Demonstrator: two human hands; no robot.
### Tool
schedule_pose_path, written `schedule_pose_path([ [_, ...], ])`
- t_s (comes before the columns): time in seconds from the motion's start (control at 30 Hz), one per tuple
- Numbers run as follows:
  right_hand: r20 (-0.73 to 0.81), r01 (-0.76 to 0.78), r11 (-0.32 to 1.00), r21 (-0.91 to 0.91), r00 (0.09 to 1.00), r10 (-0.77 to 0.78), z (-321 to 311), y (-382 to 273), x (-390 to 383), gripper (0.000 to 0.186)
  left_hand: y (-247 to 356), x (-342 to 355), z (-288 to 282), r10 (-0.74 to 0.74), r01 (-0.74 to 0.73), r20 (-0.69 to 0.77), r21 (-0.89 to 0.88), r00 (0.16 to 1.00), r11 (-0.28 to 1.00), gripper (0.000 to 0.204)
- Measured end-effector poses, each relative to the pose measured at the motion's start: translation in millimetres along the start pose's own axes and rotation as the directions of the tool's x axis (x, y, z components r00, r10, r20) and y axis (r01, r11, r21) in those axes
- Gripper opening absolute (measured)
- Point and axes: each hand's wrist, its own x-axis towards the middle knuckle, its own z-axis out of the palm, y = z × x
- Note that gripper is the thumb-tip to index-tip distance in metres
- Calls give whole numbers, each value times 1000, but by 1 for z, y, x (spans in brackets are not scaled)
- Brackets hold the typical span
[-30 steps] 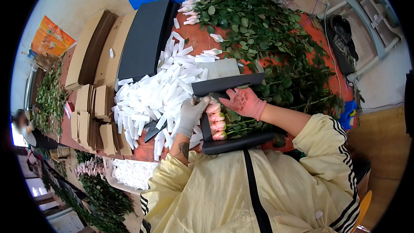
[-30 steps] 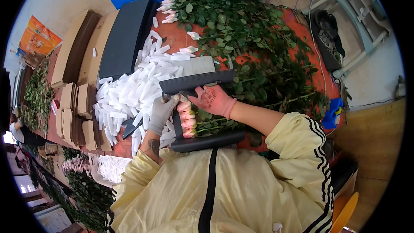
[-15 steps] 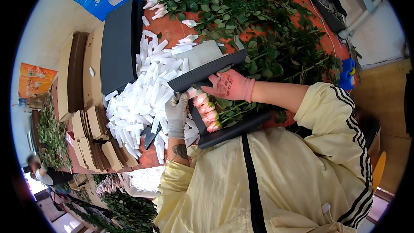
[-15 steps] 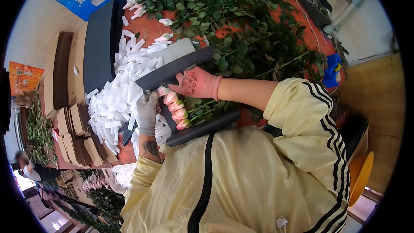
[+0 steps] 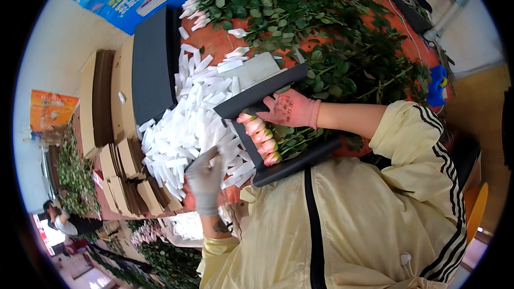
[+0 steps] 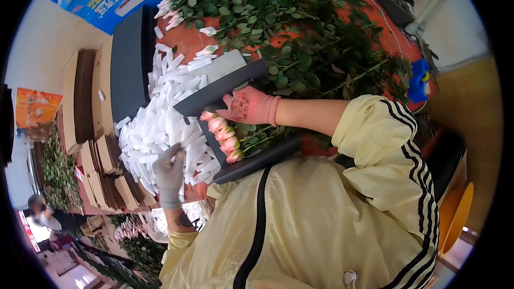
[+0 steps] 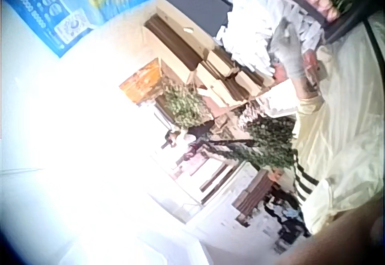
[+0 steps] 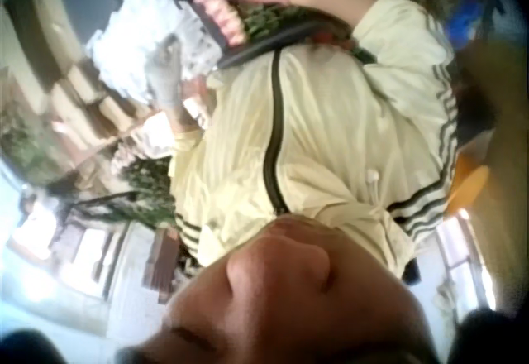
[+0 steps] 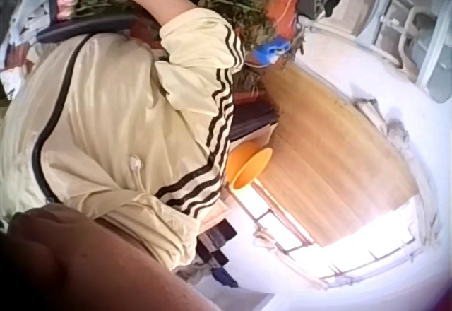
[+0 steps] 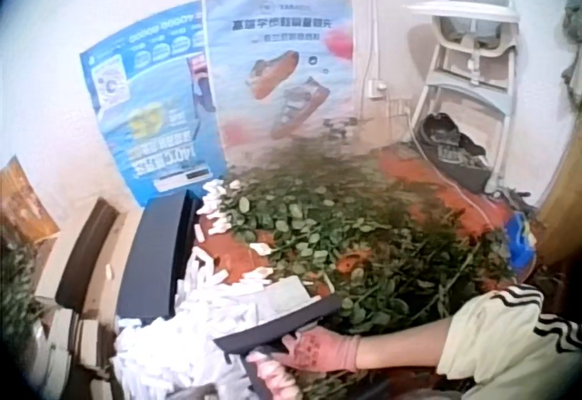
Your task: The person arranges pink roses into a black box, placing white protective sleeves on individual flower heads and securing the stems into the box, eventually using a tape dispenser.
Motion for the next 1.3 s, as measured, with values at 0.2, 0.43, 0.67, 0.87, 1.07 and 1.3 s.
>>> schedule_pose_path([
  [0.2, 52, -1, 999, -55, 999, 4, 2, -2, -3, 37, 63, 9, 52, 362, -430, 301, 203, 882, 880, 50],
  [0.43, 116, -43, 999, -32, 992, 47, -1, -3, -2, 35, 58, 13, 48, 265, -382, 412, 232, 872, 895, 53],
  [0.67, 121, 8, 997, -73, 993, 1, -1, 0, 2, 31, 41, 17, 56, 477, -509, 239, 96, 846, 855, 43],
  [0.87, -79, -79, 996, -38, 994, 76, -39, -18, -15, 32, 12, 16, 53, 59, -30, 130, -217, 990, 976, 35],
  [1.07, 72, -202, 953, 228, 979, 190, -69, -38, -43, 40, -7, 21, 70, 269, -275, 61, 170, 961, 946, 53],
  [1.3, 10, -315, 884, 345, 943, 332, -54, -53, -60, 42, -28, 27, 79, 248, -261, 128, 99, 960, 960, 67],
])
